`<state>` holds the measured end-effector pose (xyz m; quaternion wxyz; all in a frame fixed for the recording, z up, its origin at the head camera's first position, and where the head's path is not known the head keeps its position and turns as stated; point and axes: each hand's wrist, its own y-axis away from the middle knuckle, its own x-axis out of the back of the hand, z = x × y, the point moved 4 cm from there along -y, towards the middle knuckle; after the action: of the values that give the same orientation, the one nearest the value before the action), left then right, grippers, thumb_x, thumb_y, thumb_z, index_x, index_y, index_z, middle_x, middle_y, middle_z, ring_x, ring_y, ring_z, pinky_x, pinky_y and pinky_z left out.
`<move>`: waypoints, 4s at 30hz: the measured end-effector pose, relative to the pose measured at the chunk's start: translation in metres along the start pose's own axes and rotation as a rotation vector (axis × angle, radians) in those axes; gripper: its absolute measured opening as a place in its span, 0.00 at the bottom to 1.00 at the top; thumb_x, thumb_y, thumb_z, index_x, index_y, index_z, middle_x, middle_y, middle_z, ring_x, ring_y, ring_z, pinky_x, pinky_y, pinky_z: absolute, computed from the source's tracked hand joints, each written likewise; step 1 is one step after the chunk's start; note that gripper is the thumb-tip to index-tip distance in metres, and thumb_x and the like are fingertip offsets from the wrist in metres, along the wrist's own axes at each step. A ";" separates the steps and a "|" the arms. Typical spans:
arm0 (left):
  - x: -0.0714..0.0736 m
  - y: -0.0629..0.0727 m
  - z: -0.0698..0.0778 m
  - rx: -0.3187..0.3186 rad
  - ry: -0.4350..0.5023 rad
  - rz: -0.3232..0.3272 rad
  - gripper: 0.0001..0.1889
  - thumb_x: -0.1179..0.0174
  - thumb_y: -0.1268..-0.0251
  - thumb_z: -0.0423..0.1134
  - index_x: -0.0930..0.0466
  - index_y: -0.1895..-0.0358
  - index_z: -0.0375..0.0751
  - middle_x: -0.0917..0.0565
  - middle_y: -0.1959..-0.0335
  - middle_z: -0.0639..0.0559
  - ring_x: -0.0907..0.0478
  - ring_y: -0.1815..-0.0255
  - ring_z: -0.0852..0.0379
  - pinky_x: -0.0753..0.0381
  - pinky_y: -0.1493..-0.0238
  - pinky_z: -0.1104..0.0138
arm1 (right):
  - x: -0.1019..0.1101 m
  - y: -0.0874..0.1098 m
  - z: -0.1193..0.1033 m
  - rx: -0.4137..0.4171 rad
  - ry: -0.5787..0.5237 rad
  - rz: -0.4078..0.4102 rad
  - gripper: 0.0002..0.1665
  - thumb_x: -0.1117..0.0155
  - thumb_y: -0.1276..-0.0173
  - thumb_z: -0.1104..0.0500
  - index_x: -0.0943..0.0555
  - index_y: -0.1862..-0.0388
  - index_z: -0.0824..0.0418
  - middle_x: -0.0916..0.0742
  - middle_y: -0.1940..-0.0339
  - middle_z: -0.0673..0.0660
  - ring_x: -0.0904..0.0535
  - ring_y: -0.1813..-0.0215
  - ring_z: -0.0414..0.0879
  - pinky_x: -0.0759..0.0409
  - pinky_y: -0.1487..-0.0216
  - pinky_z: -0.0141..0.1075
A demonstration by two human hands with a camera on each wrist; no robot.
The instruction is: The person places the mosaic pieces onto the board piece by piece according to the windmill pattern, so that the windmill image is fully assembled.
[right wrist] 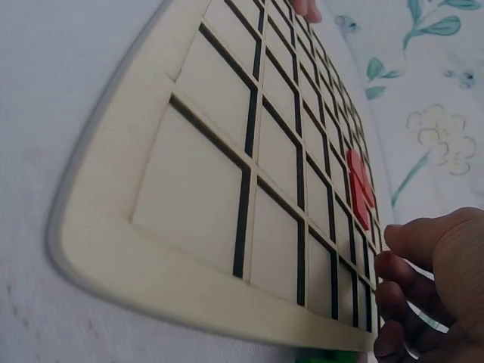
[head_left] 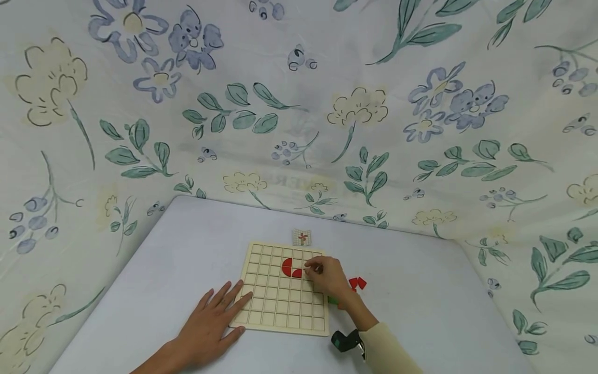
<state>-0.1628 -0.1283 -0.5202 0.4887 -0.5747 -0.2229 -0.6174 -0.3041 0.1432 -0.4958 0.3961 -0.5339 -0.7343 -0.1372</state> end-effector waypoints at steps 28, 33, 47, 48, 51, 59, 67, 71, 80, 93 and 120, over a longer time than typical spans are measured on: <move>0.002 0.004 0.000 -0.036 -0.023 0.052 0.33 0.46 0.29 0.58 0.37 0.25 0.50 0.41 0.23 0.43 0.44 0.25 0.40 0.43 0.35 0.41 | 0.052 0.039 0.040 -0.216 0.100 0.058 0.07 0.31 0.37 0.66 0.13 0.61 0.61 0.19 0.72 0.48 0.26 0.70 0.44 0.23 0.72 0.32; 0.001 0.003 0.000 -0.036 -0.020 0.050 0.33 0.46 0.29 0.58 0.37 0.25 0.50 0.42 0.23 0.44 0.44 0.25 0.41 0.44 0.35 0.41 | 0.061 0.047 0.051 -0.247 0.144 0.087 0.10 0.27 0.40 0.66 0.14 0.58 0.60 0.20 0.72 0.49 0.27 0.68 0.45 0.24 0.69 0.32; -0.002 0.002 -0.002 -0.026 -0.025 0.036 0.34 0.47 0.29 0.59 0.38 0.24 0.51 0.43 0.23 0.44 0.45 0.25 0.40 0.45 0.34 0.42 | 0.077 0.073 0.077 -0.289 0.222 0.081 0.15 0.26 0.42 0.65 0.13 0.54 0.61 0.18 0.65 0.54 0.26 0.61 0.48 0.24 0.58 0.42; -0.003 0.002 -0.002 -0.025 -0.024 0.034 0.34 0.47 0.29 0.59 0.38 0.24 0.51 0.43 0.23 0.45 0.45 0.25 0.41 0.45 0.34 0.42 | 0.078 0.074 0.078 -0.293 0.216 0.080 0.16 0.26 0.42 0.65 0.14 0.54 0.61 0.18 0.65 0.54 0.26 0.61 0.48 0.24 0.58 0.42; -0.003 0.003 -0.002 -0.026 -0.018 0.036 0.34 0.47 0.29 0.59 0.38 0.24 0.51 0.43 0.23 0.45 0.45 0.25 0.41 0.46 0.34 0.42 | 0.078 0.075 0.080 -0.318 0.191 0.077 0.18 0.26 0.42 0.65 0.15 0.51 0.61 0.19 0.64 0.54 0.26 0.61 0.48 0.23 0.58 0.40; 0.003 0.003 0.001 -0.041 -0.020 0.052 0.34 0.46 0.29 0.58 0.37 0.25 0.49 0.42 0.24 0.42 0.44 0.26 0.39 0.45 0.34 0.41 | 0.080 0.074 0.082 -0.362 0.151 0.073 0.16 0.25 0.43 0.67 0.14 0.55 0.62 0.19 0.66 0.53 0.26 0.63 0.47 0.22 0.60 0.37; 0.004 0.003 0.001 -0.033 -0.020 0.040 0.34 0.46 0.29 0.58 0.37 0.25 0.50 0.42 0.23 0.43 0.44 0.25 0.40 0.44 0.34 0.41 | 0.085 0.070 0.081 -0.376 0.075 0.113 0.10 0.28 0.39 0.68 0.14 0.58 0.61 0.17 0.68 0.51 0.25 0.64 0.46 0.23 0.65 0.31; 0.004 0.003 0.001 -0.028 -0.017 0.033 0.34 0.46 0.29 0.58 0.37 0.25 0.49 0.42 0.23 0.42 0.45 0.25 0.40 0.44 0.34 0.41 | 0.088 0.068 0.079 -0.415 -0.043 0.167 0.10 0.31 0.36 0.68 0.15 0.56 0.63 0.14 0.63 0.53 0.21 0.61 0.48 0.21 0.63 0.29; 0.002 0.003 0.000 -0.029 -0.019 0.030 0.34 0.46 0.29 0.58 0.37 0.25 0.48 0.43 0.23 0.42 0.45 0.25 0.40 0.45 0.34 0.40 | 0.087 0.062 0.074 -0.431 -0.158 0.193 0.14 0.32 0.34 0.67 0.16 0.50 0.64 0.14 0.58 0.57 0.19 0.56 0.51 0.18 0.57 0.30; 0.002 0.001 0.001 -0.029 -0.019 0.029 0.33 0.46 0.29 0.58 0.37 0.25 0.49 0.43 0.23 0.43 0.45 0.25 0.40 0.44 0.34 0.41 | 0.069 0.050 0.065 -0.495 -0.232 0.211 0.09 0.28 0.39 0.62 0.15 0.60 0.62 0.13 0.66 0.56 0.18 0.65 0.50 0.16 0.59 0.39; 0.001 0.002 0.000 -0.031 -0.028 0.031 0.33 0.47 0.29 0.57 0.37 0.25 0.49 0.43 0.23 0.43 0.46 0.25 0.40 0.45 0.34 0.41 | 0.024 0.032 0.035 -0.431 -0.234 0.122 0.07 0.34 0.33 0.65 0.14 0.58 0.60 0.16 0.63 0.55 0.23 0.69 0.47 0.25 0.77 0.32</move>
<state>-0.1609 -0.1292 -0.5195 0.4861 -0.5941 -0.2111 -0.6051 -0.2938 0.1938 -0.5080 0.1931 -0.6615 -0.6955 -0.2036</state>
